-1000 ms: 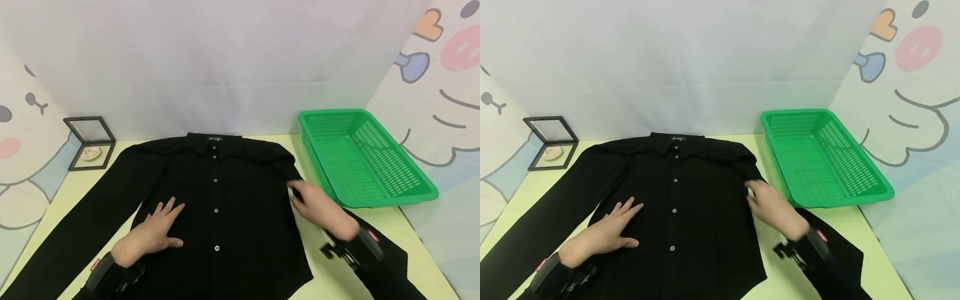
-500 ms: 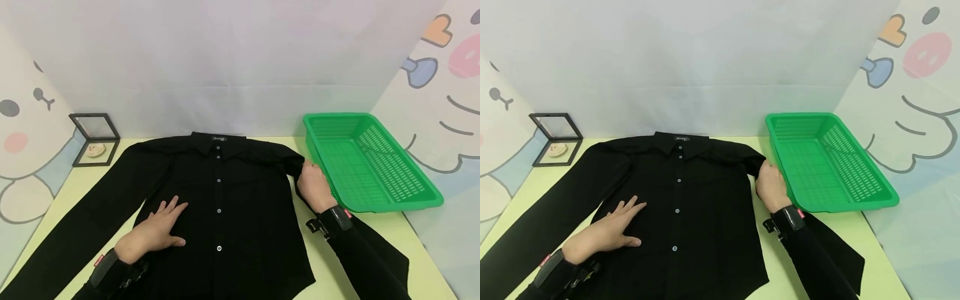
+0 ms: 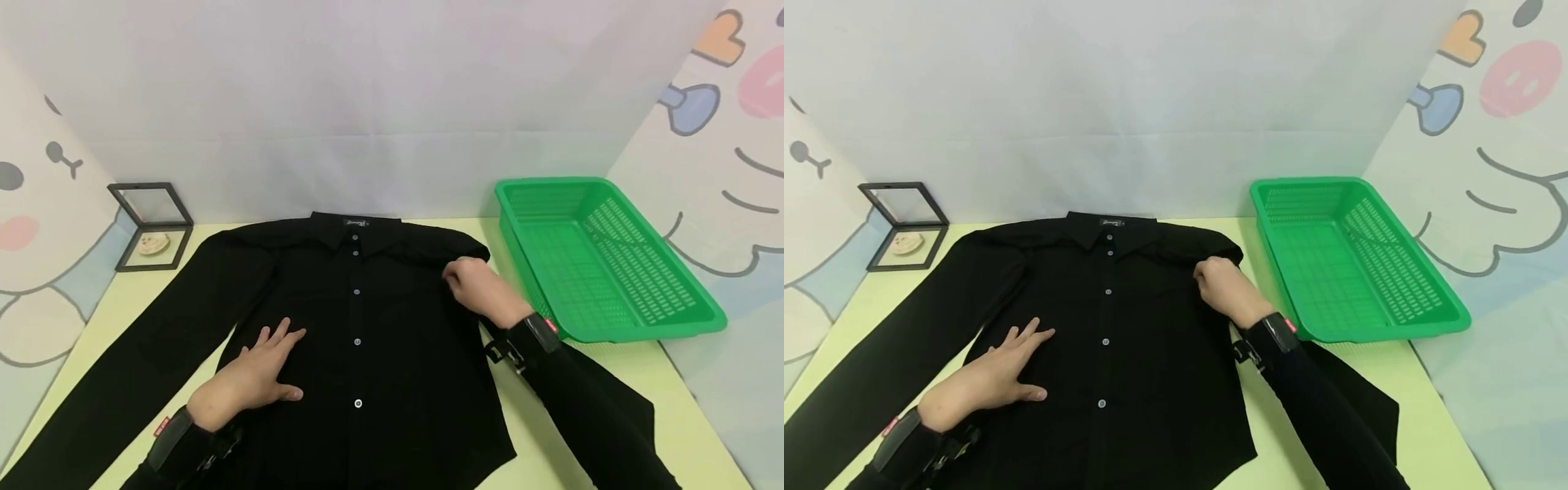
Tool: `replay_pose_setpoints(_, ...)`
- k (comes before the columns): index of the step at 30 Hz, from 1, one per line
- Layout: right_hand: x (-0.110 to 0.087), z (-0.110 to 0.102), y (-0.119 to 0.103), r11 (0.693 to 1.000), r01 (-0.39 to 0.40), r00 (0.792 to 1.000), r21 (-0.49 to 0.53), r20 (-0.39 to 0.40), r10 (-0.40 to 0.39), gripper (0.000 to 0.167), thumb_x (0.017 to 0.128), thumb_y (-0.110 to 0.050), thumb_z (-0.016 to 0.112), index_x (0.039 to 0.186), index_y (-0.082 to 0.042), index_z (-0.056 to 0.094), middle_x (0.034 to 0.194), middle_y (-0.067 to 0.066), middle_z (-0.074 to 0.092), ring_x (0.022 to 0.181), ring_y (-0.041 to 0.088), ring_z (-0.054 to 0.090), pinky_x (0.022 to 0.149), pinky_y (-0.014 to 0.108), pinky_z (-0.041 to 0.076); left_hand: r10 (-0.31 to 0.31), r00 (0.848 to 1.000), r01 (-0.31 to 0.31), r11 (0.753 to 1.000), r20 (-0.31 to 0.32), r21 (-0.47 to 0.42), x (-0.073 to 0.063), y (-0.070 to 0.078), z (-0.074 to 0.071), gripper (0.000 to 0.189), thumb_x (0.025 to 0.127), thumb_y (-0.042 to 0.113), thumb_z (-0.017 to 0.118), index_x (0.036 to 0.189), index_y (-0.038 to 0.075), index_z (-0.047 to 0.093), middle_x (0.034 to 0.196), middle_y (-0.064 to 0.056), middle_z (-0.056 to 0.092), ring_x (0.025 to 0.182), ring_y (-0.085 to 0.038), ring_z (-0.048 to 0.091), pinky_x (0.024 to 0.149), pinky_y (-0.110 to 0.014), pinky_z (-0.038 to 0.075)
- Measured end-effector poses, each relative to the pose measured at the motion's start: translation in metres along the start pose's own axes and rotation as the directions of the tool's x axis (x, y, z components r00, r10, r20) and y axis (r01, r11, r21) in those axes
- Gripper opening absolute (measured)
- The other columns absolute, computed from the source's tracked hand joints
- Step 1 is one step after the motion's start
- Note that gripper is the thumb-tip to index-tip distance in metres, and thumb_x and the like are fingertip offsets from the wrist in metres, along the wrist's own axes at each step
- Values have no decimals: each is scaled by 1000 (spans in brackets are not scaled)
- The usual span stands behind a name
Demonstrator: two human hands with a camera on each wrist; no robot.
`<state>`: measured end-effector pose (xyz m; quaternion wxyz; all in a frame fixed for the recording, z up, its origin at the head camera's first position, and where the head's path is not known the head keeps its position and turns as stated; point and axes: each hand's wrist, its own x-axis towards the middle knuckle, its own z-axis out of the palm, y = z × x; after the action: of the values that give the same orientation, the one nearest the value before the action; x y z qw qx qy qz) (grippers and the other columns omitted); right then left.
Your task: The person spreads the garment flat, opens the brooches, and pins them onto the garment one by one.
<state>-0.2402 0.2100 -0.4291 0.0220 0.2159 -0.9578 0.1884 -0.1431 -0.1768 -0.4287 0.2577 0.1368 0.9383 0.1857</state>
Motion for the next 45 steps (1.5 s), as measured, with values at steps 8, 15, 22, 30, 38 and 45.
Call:
replay_pose_setpoints(8, 42, 6, 16, 963, -267, 902, -40, 342, 265, 66, 110, -17, 50, 162, 6, 16, 166, 34, 15, 151, 55, 21, 124, 63, 23, 0, 1000, 0, 1000, 7, -7, 2, 1, 2, 98, 83, 32, 87, 160, 7, 33, 169, -29, 11, 150, -62, 15, 108, -83, 23)
replay_pose_setpoints(15, 50, -14, 21, 880, -467, 848, -81, 241, 472, 41, 108, -11, 44, 140, 13, 42, 148, 43, 36, 130, 64, 39, 107, 71, 35, 4, 1000, -4, 1000, 1, -6, 1, 1, 3, 97, 83, 32, 88, 160, 7, 34, 169, -29, 12, 149, -62, 15, 108, -84, 23)
replay_pose_setpoints(22, 71, -20, 23, 887, -455, 878, 78, 208, 432, 55, 111, -23, 43, 153, 10, 31, 133, 37, 52, 102, 46, 63, 78, 51, 52, -7, 1000, 7, 1000, -3, -5, 0, 1, 2, 98, 82, 31, 88, 160, 7, 34, 169, -28, 12, 149, -62, 15, 108, -84, 23)
replay_pose_setpoints(30, 88, -16, 55, 901, -386, 898, 200, 304, 317, 71, 114, -21, 32, 161, 2, -15, 164, 39, 10, 153, 54, 13, 124, 61, 23, -2, 1000, 2, 1000, 3, -27, 3, 2, 5, 97, 83, 30, 88, 160, 8, 33, 170, -26, 11, 151, -60, 13, 110, -83, 21)
replay_pose_setpoints(38, 80, -14, 46, 866, -499, 798, 22, 402, 450, 60, 106, -2, 37, 159, 10, 11, 87, 19, 51, 66, 25, 38, 66, 42, 31, -17, 1000, 17, 1000, -13, -17, 0, -2, 2, 97, 84, 30, 87, 161, 8, 32, 170, -26, 11, 151, -60, 14, 110, -82, 21)
replay_pose_setpoints(45, 53, -9, 30, 880, -461, 820, -116, 322, 472, 12, 105, 4, 42, 107, 8, 53, 112, 36, 48, 96, 48, 41, 82, 50, 22, -18, 1000, 18, 1000, -19, -15, -2, -4, 1, 97, 84, 30, 87, 161, 8, 32, 170, -27, 11, 150, -61, 14, 110, -83, 22)
